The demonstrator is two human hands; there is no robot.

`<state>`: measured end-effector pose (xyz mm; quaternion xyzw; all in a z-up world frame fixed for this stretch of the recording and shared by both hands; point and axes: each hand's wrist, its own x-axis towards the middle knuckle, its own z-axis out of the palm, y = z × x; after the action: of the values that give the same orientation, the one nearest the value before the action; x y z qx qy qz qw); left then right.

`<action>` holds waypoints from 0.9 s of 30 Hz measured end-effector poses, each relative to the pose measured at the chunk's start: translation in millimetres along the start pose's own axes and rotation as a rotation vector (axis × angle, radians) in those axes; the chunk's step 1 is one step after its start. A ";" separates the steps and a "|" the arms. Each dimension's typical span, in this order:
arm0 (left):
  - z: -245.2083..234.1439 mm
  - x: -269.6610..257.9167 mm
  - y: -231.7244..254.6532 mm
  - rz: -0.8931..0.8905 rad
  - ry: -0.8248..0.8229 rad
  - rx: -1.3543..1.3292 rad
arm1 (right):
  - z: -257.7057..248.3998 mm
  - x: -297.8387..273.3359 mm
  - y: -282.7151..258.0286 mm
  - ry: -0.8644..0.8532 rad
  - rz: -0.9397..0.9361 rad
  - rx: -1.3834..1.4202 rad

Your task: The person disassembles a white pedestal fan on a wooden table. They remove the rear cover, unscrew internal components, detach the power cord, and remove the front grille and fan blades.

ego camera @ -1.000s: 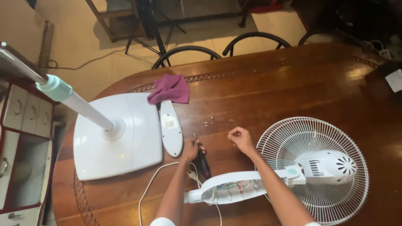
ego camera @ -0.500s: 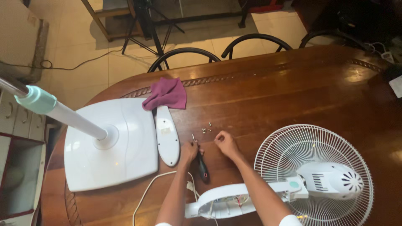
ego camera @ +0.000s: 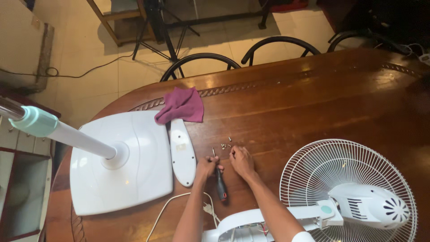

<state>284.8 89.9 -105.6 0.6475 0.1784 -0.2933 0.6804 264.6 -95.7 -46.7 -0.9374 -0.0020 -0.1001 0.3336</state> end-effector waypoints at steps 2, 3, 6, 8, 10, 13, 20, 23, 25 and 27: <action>-1.4 -3.2 2.1 0.018 -0.026 -0.048 | 2.0 1.7 2.7 0.018 -0.037 0.000; -2.5 -2.7 3.5 0.028 -0.039 -0.073 | 3.0 3.6 3.2 0.027 -0.056 0.001; -4.7 -5.0 6.5 0.078 -0.062 -0.055 | 4.0 7.2 4.9 0.054 -0.093 -0.009; -1.4 -13.8 13.0 0.065 -0.024 -0.022 | 4.4 9.0 3.5 0.054 -0.073 -0.019; 4.3 -30.0 22.7 0.115 0.031 0.083 | 2.9 9.7 1.8 0.057 -0.061 -0.022; 9.9 -55.9 39.5 0.218 0.119 0.316 | -0.1 11.0 -0.8 0.055 -0.053 -0.019; 10.8 -66.6 47.4 0.242 0.119 0.335 | -3.5 17.4 -3.6 0.012 -0.017 -0.016; 10.5 -65.5 45.6 0.249 0.121 0.333 | -3.9 21.2 -4.5 0.015 -0.019 0.010; 10.2 -65.0 47.3 0.244 0.127 0.330 | -4.5 26.6 -4.8 0.001 -0.011 0.023; 10.5 -65.6 46.3 0.222 0.131 0.323 | -5.2 26.0 -3.2 -0.038 0.014 0.027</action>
<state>262.3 90.1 -27.8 0.7814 0.1003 -0.1985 0.5830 288.9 -98.1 -35.8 -0.9346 -0.0032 -0.0800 0.3466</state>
